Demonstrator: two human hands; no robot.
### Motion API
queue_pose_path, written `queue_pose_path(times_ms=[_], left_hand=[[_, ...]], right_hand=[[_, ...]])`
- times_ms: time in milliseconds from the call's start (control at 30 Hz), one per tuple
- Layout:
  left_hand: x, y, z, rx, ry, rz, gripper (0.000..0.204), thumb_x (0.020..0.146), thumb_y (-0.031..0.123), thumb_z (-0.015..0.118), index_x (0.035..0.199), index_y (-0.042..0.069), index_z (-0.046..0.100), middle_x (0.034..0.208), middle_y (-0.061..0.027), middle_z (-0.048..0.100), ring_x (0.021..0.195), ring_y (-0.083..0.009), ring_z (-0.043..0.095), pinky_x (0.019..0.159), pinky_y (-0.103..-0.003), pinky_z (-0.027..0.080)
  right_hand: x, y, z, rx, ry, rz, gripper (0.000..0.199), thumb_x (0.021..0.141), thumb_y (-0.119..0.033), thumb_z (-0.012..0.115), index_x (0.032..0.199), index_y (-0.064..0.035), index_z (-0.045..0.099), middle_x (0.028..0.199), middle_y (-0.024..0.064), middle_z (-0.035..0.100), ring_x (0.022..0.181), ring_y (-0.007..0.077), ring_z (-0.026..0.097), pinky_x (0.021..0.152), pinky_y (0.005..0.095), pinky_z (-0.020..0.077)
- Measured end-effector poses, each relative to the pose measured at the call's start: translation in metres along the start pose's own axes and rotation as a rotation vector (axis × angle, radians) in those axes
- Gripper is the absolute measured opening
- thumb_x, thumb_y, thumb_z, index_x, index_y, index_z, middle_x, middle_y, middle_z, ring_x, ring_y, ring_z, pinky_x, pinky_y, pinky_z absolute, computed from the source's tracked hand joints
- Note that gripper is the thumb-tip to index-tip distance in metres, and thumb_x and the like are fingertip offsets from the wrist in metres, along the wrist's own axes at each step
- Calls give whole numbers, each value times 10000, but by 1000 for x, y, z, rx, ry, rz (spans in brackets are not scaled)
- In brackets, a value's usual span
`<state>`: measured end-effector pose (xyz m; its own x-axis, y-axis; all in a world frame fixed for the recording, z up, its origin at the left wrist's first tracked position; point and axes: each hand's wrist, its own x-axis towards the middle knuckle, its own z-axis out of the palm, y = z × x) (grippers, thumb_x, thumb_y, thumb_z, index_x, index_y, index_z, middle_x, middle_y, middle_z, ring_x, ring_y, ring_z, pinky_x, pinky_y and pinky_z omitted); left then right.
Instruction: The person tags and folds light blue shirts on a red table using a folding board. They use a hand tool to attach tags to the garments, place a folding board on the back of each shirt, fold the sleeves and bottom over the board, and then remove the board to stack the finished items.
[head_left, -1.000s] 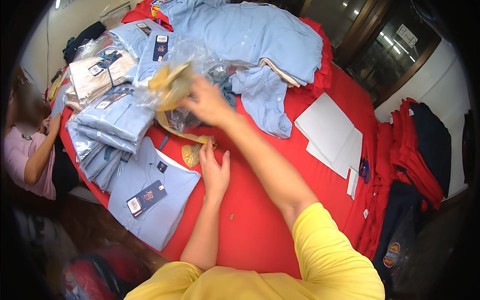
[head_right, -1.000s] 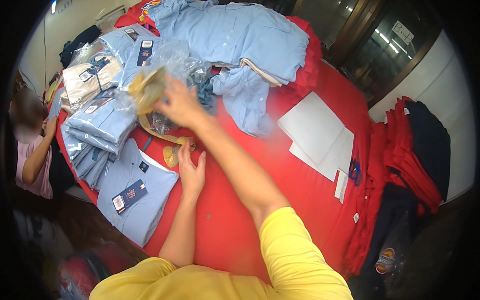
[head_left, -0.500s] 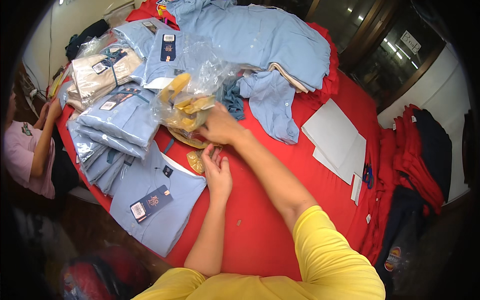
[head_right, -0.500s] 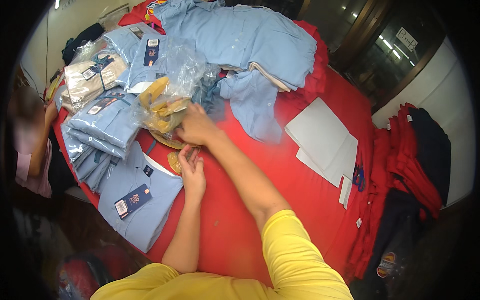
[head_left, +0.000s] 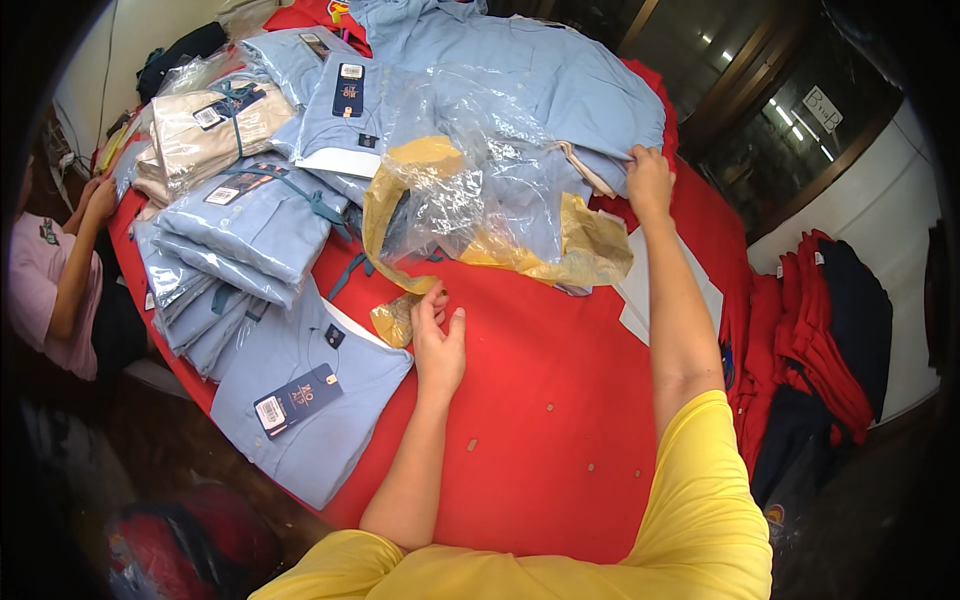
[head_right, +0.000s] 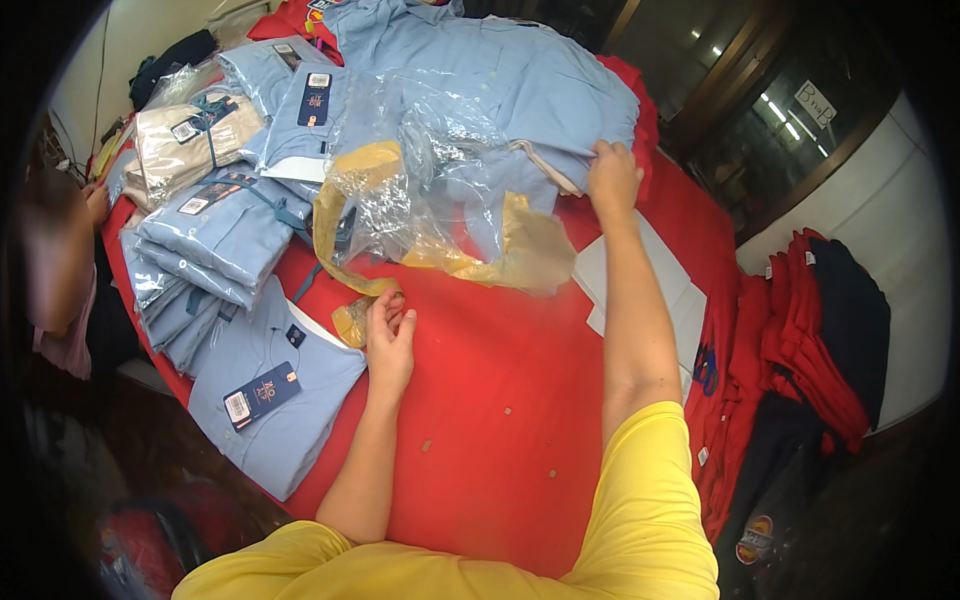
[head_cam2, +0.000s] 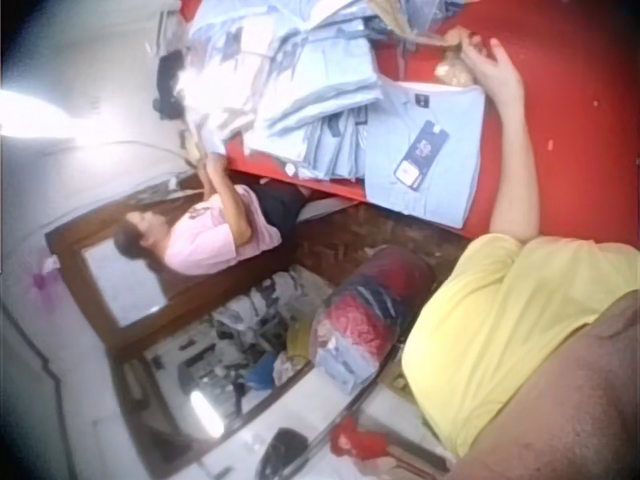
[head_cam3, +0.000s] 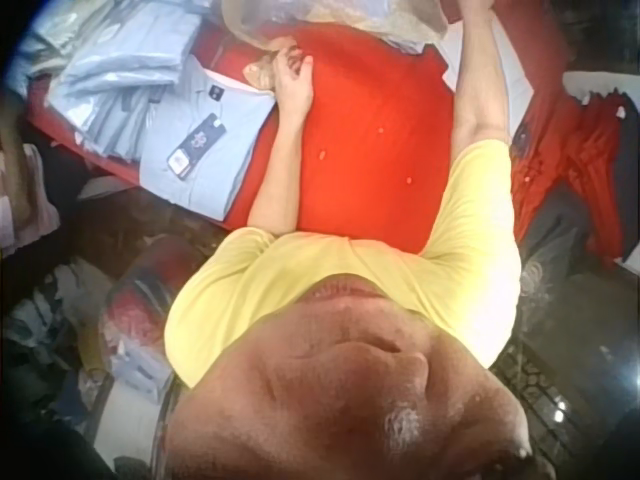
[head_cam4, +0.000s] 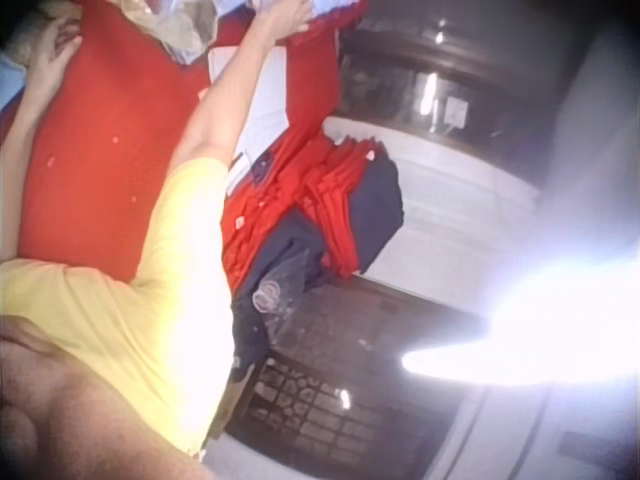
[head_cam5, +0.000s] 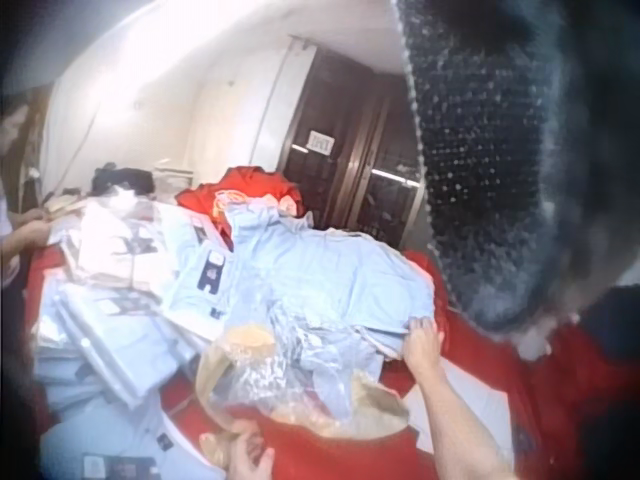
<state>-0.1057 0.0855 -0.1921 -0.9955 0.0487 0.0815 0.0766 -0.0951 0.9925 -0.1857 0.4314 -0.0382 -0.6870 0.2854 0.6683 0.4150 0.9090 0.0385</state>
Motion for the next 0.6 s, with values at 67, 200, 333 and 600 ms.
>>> queue_pose_path(times_ms=[67,200,333,600], left_hand=[[-3,9,4,95,-38,58,354,890,82,588,1237,31,543,1201,-148,504,1103,-284,518,961,-375,426],[-9,13,3,381,-76,253,243,881,135,609,1108,56,637,1134,-119,567,1083,-306,524,949,-398,421],[-25,22,20,358,-311,485,238,864,138,628,1090,70,658,1072,-102,633,1022,-298,580,924,-400,452],[-113,123,56,8,-410,849,642,773,95,698,1367,93,456,1394,-180,405,1275,-368,424,1045,-452,392]], right_hand=[[21,27,-13,178,79,14,186,859,-167,602,1007,-80,673,973,131,655,928,329,613,802,453,458],[56,-4,-103,437,266,50,195,917,-154,563,1035,-43,672,917,152,685,816,260,661,762,330,494],[38,-4,-189,357,476,-101,177,920,-131,560,1027,-56,679,960,132,680,854,236,653,780,328,490],[-80,65,-351,355,733,-30,189,896,-131,613,1020,3,661,994,113,659,872,186,635,788,295,518]])
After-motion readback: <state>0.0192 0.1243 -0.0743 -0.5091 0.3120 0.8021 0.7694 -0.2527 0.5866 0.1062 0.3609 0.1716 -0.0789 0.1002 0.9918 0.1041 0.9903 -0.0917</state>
